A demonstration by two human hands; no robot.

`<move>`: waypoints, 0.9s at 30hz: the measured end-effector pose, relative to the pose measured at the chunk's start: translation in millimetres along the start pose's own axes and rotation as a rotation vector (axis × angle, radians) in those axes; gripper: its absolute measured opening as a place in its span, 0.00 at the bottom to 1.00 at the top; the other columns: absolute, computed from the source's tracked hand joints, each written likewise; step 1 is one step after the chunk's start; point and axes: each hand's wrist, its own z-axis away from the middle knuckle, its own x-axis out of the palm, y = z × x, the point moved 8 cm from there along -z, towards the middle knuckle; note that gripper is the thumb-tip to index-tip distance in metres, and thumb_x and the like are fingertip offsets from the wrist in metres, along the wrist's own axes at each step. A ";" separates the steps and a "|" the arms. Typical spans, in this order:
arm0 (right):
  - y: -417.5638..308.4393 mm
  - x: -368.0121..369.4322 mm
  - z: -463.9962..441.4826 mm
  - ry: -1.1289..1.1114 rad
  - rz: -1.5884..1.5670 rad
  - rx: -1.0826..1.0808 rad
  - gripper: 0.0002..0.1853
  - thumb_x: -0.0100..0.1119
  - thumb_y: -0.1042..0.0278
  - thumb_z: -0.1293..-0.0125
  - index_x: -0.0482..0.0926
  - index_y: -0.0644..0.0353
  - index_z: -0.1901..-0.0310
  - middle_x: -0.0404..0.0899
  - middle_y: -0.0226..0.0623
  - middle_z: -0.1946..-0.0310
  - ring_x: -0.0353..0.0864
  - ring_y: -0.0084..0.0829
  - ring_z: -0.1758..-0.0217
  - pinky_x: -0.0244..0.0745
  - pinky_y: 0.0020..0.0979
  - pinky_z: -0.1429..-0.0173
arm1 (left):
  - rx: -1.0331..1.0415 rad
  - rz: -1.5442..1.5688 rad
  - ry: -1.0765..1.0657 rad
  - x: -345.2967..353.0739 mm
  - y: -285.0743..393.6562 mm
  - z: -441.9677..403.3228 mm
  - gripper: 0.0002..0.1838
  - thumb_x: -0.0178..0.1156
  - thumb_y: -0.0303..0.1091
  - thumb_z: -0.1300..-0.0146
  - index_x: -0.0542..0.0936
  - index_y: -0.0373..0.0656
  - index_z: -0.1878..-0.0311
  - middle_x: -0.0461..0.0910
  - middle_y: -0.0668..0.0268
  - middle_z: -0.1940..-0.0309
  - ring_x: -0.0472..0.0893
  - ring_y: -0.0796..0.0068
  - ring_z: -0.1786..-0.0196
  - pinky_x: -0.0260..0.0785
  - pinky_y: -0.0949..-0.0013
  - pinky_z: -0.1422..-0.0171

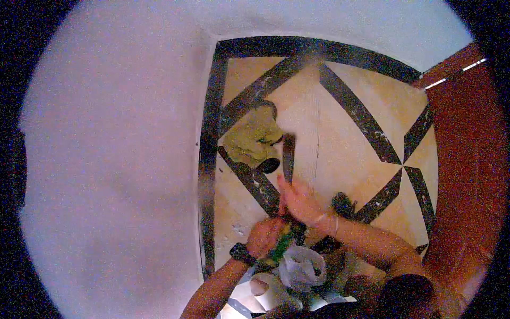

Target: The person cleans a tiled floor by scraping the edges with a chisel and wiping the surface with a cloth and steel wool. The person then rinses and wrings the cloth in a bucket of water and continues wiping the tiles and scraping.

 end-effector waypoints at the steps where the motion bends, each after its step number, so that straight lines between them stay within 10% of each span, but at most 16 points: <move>1: -26.5 2.7 -13.2 -0.116 -0.201 0.001 0.21 0.42 0.49 0.32 0.65 0.54 0.79 0.61 0.25 0.90 0.63 0.21 0.88 0.57 0.26 0.85 | 0.028 0.288 0.014 -3.8 9.8 0.4 0.16 0.49 0.32 0.37 0.65 0.41 0.47 0.73 0.57 0.55 0.75 0.60 0.54 0.67 0.61 0.47; 4: -86.3 18.5 -75.6 -0.412 -0.706 0.092 0.21 0.41 0.47 0.33 0.62 0.51 0.78 0.54 0.22 0.90 0.52 0.17 0.91 0.46 0.22 0.87 | 0.239 0.891 0.213 -36.8 46.4 -8.6 0.24 0.51 0.34 0.35 0.53 0.46 0.41 0.74 0.65 0.62 0.76 0.76 0.63 0.69 0.75 0.58; 8: -123.7 32.1 -180.2 -0.310 -0.876 0.078 0.18 0.40 0.49 0.32 0.64 0.53 0.73 0.57 0.23 0.87 0.52 0.17 0.88 0.45 0.20 0.87 | 0.093 1.259 0.434 -106.1 41.2 -42.0 0.23 0.48 0.46 0.34 0.57 0.49 0.41 0.72 0.65 0.59 0.75 0.72 0.61 0.71 0.68 0.58; 14: -93.7 54.2 -301.1 -0.298 -0.951 0.299 0.13 0.39 0.61 0.32 0.63 0.57 0.72 0.56 0.26 0.85 0.52 0.18 0.87 0.45 0.20 0.88 | 0.101 1.519 0.553 -166.2 2.8 -100.3 0.18 0.44 0.52 0.33 0.65 0.50 0.50 0.72 0.68 0.67 0.72 0.79 0.71 0.67 0.71 0.65; 20: -81.1 51.5 -383.2 -0.177 -0.640 0.054 0.04 0.38 0.74 0.41 0.64 0.57 0.71 0.55 0.28 0.85 0.53 0.22 0.88 0.42 0.23 0.88 | 0.087 1.826 0.572 -178.9 -22.0 -131.2 0.17 0.49 0.52 0.37 0.66 0.49 0.55 0.71 0.66 0.72 0.69 0.79 0.76 0.64 0.76 0.71; 27: -100.9 59.7 -336.2 0.020 -0.592 0.068 0.06 0.39 0.74 0.42 0.66 0.58 0.74 0.60 0.34 0.84 0.59 0.26 0.87 0.45 0.26 0.87 | 0.086 1.992 0.524 -180.1 -32.6 -130.3 0.15 0.54 0.48 0.39 0.69 0.47 0.58 0.69 0.67 0.79 0.65 0.82 0.83 0.52 0.80 0.84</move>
